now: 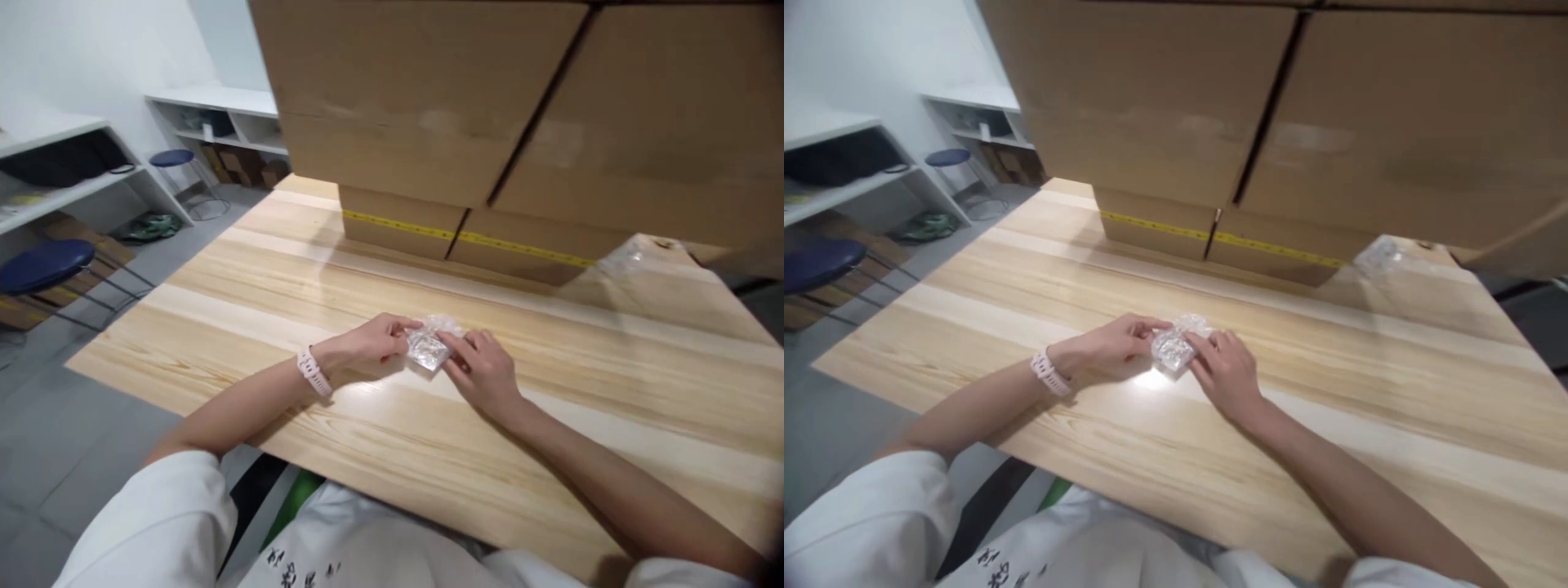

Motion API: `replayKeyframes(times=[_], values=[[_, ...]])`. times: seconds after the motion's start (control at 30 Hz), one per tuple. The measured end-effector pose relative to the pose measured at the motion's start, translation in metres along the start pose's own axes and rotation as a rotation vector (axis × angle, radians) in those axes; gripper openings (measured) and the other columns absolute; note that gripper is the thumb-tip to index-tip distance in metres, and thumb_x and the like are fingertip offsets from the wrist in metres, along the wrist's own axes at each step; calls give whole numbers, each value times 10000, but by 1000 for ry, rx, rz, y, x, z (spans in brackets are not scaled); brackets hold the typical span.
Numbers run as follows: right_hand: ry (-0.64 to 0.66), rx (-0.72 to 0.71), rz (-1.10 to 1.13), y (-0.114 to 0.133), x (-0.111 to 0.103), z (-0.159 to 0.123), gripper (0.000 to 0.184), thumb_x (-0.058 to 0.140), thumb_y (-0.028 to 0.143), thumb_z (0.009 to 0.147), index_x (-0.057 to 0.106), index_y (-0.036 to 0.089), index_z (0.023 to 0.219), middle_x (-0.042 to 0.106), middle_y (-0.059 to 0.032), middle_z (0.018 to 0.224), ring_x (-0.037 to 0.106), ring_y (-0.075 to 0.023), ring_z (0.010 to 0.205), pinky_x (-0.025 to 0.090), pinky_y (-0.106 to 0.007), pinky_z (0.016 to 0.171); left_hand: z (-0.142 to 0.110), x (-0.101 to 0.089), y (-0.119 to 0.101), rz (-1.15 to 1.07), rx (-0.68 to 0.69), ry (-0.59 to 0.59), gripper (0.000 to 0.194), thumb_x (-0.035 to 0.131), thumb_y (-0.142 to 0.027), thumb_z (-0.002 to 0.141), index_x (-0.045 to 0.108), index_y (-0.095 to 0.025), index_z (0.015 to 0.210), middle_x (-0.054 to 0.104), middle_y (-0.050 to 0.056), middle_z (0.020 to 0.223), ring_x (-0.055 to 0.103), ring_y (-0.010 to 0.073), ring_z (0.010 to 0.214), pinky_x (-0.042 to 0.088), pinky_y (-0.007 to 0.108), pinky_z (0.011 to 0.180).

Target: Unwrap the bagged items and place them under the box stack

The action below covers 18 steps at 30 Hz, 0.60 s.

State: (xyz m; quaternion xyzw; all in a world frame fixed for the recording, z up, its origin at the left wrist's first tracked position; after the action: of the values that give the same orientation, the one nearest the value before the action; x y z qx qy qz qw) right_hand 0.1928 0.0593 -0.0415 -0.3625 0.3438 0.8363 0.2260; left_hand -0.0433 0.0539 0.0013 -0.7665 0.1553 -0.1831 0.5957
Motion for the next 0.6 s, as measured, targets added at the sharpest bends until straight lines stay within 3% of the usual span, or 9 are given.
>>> replayKeyframes(times=[0.1,0.17,0.23,0.33,0.4,0.47,0.6], values=[[-154,65,-47,-23,-20,-2,195,630,358,947,787,285,1037,686,-132,988,566,-302,921,481,-488,825,33,18,-12,-98,-67,5,343,733,-133,693,804,-125,1029,597,11,620,418,92,498,308,231,464],[-228,156,125,-28,-27,-1,164,635,387,937,751,271,946,681,-117,1067,576,-294,1009,475,-483,895,46,27,-18,-206,-84,-36,210,751,-233,736,785,-127,914,565,7,618,409,89,497,318,226,448],[-249,346,414,-29,-27,1,228,648,457,921,663,254,818,649,-63,897,583,-238,874,487,-396,791,51,35,-19,-277,-20,-110,233,748,-371,806,742,-139,819,566,13,668,443,95,531,362,225,458],[-220,607,755,-28,-19,5,438,679,619,857,508,249,696,474,26,640,444,-153,604,389,-285,563,49,42,-13,-219,102,-251,273,805,-394,807,758,-170,957,647,26,833,525,100,630,440,219,538],[-208,654,836,-29,-14,8,525,666,716,820,477,246,681,457,35,617,412,-135,569,356,-264,520,46,44,-3,-177,128,-292,395,862,-342,766,758,-208,1123,700,40,983,587,110,725,493,227,635],[-196,663,871,-31,-11,9,565,642,770,805,490,241,679,472,33,614,416,-127,559,354,-259,509,46,45,7,-231,117,-273,478,885,-392,757,746,-210,1176,721,66,1060,636,136,810,528,254,717],[-138,674,900,-33,-10,8,544,681,728,806,549,222,656,506,21,605,458,-129,556,377,-264,511,46,48,18,-394,76,-157,553,880,-519,761,728,-175,1167,731,89,1008,667,173,826,565,321,758]])
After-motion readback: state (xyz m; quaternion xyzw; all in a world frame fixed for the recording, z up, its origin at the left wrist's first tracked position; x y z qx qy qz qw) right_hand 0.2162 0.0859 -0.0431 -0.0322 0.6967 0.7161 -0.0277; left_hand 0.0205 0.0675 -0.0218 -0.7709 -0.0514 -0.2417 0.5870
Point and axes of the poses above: each hand's wrist, its own z-axis towards the middle knuckle, its own x-axis out of the palm, y = z × x, the point moved 1 cm from there along z, towards the middle knuckle
